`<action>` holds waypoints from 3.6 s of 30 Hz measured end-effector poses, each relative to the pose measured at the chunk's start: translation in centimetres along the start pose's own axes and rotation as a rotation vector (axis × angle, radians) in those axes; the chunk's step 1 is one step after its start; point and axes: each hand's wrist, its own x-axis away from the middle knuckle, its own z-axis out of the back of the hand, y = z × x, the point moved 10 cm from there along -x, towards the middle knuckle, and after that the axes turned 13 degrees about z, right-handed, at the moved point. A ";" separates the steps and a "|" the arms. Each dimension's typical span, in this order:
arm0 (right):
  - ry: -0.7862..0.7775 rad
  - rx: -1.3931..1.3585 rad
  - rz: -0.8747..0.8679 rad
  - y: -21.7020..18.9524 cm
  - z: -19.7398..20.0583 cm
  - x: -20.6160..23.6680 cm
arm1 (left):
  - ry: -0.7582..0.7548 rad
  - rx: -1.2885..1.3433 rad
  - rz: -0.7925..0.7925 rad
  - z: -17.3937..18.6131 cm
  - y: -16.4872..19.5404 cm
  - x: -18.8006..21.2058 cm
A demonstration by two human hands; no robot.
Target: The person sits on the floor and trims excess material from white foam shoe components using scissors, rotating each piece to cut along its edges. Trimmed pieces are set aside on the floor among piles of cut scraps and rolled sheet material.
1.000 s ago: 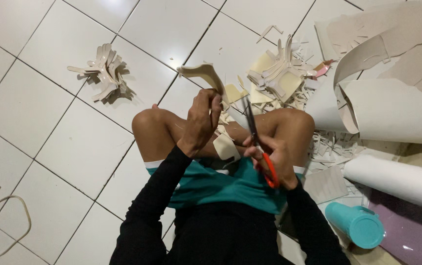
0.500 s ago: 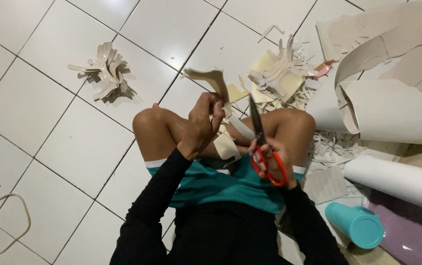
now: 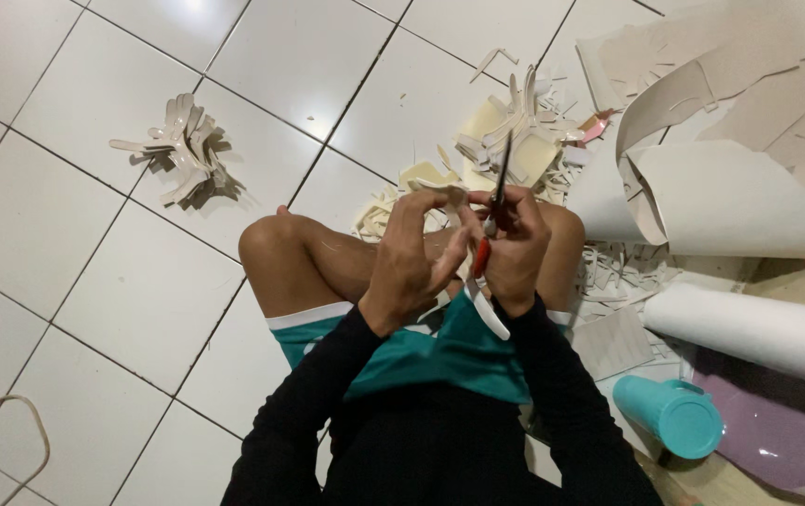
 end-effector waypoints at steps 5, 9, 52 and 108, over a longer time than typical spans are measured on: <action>-0.005 -0.072 0.054 -2.0 -0.3 0.3 | -0.083 0.099 0.221 -1.4 -2.2 -2.2; -0.047 -0.065 0.095 -3.0 -0.6 0.4 | 0.017 -0.076 0.023 -0.5 -0.8 -1.6; -0.162 0.041 -0.043 -0.3 -1.0 1.6 | 0.173 -0.203 -0.011 2.9 -1.9 2.0; -0.552 -0.482 -0.467 3.8 -4.5 8.1 | -0.343 1.072 0.997 1.8 -13.0 0.9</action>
